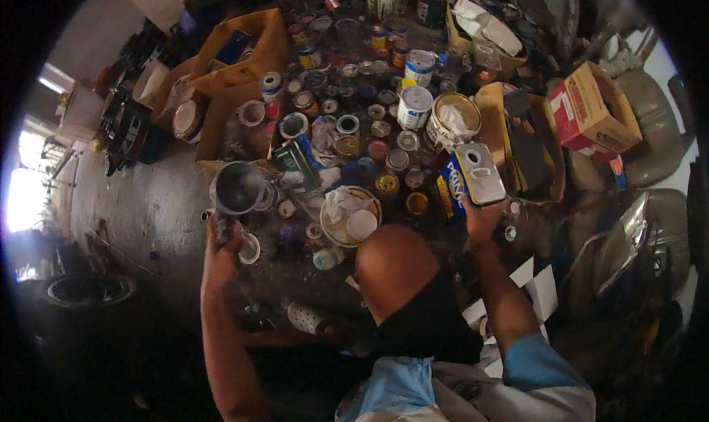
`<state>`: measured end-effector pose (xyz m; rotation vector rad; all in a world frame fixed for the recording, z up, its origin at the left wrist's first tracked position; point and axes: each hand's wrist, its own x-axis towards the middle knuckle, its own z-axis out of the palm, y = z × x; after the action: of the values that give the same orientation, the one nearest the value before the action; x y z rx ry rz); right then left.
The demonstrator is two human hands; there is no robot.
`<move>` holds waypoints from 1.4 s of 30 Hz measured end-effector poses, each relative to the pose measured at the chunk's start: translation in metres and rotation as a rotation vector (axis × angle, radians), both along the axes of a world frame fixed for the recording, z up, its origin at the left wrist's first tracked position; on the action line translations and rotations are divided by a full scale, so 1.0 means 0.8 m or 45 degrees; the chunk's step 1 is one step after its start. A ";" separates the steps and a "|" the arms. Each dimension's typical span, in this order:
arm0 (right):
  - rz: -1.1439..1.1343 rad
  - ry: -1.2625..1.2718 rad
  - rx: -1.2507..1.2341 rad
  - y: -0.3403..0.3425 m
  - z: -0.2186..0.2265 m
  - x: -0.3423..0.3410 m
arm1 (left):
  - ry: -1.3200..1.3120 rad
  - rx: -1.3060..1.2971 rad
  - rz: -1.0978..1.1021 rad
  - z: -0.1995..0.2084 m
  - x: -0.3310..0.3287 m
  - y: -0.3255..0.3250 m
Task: The person sits on the floor and prepares a paint spray gun by pouring liquid from a can into the gun's cup, wiping the cup with a cloth, and attaching a hose. The person then stands and walks toward a white car, adjusting the spray gun before the clip ends.
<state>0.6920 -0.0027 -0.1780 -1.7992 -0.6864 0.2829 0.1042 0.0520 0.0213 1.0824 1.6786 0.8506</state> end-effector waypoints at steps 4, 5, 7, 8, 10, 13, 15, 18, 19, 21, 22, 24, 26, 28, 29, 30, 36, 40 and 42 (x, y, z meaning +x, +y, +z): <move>0.071 0.114 0.134 -0.017 -0.041 -0.021 | 0.101 -0.198 0.116 0.038 -0.041 -0.024; 0.070 0.178 0.142 -0.026 -0.041 -0.031 | 0.153 -0.210 0.093 0.041 -0.051 -0.032; 0.073 -0.091 -0.006 -0.046 -0.025 -0.044 | 0.237 -0.144 0.092 0.034 -0.066 -0.044; 0.049 -0.122 -0.038 -0.054 -0.014 -0.053 | 0.296 -0.092 0.091 0.027 -0.072 -0.049; -0.003 -0.258 0.034 -0.048 0.013 -0.056 | 0.242 -0.044 0.100 0.009 -0.081 -0.056; -0.003 -0.464 0.203 -0.002 0.052 -0.025 | 0.157 0.007 0.157 -0.011 -0.090 -0.068; 0.204 -0.439 0.070 0.072 0.065 0.017 | 0.149 -0.012 0.146 -0.012 -0.095 -0.071; 0.406 -0.553 -0.514 0.199 0.063 0.073 | 0.165 -0.106 0.106 -0.009 -0.100 -0.075; 0.373 -0.509 -0.640 0.232 0.057 0.085 | 0.146 -0.127 0.121 -0.009 -0.101 -0.075; 0.274 -0.404 -0.884 0.277 0.039 0.097 | 0.155 -0.139 0.139 -0.011 -0.103 -0.076; 0.302 -0.456 -0.925 0.292 0.031 0.099 | 0.179 -0.129 0.139 -0.013 -0.103 -0.077; 0.318 -0.573 -0.973 0.294 0.015 0.095 | 0.225 -0.096 0.125 -0.019 -0.104 -0.080; 0.445 -0.507 -0.835 0.298 0.012 0.091 | 0.271 -0.075 0.092 -0.023 -0.105 -0.085; 0.399 -0.603 -0.726 0.292 0.013 0.073 | 0.303 -0.050 0.110 -0.023 -0.105 -0.090; 0.424 -0.297 -0.457 0.285 0.014 0.060 | 0.317 -0.045 0.116 -0.022 -0.104 -0.092; 0.427 0.008 -0.219 0.281 0.020 0.048 | 0.315 -0.051 0.124 -0.021 -0.102 -0.094; 0.699 0.520 0.282 0.217 0.090 -0.002 | 0.456 -0.004 0.040 -0.004 -0.080 -0.087; 0.731 0.639 0.382 0.180 0.175 -0.045 | 0.364 -0.039 -0.019 0.008 -0.062 -0.088; 0.936 0.644 0.425 0.167 0.226 -0.077 | 0.426 -0.014 -0.023 0.015 -0.057 -0.093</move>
<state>0.6301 0.1305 0.0025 -1.0359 -0.9348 1.0108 0.0586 -0.0220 0.0336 1.2847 1.9409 0.6739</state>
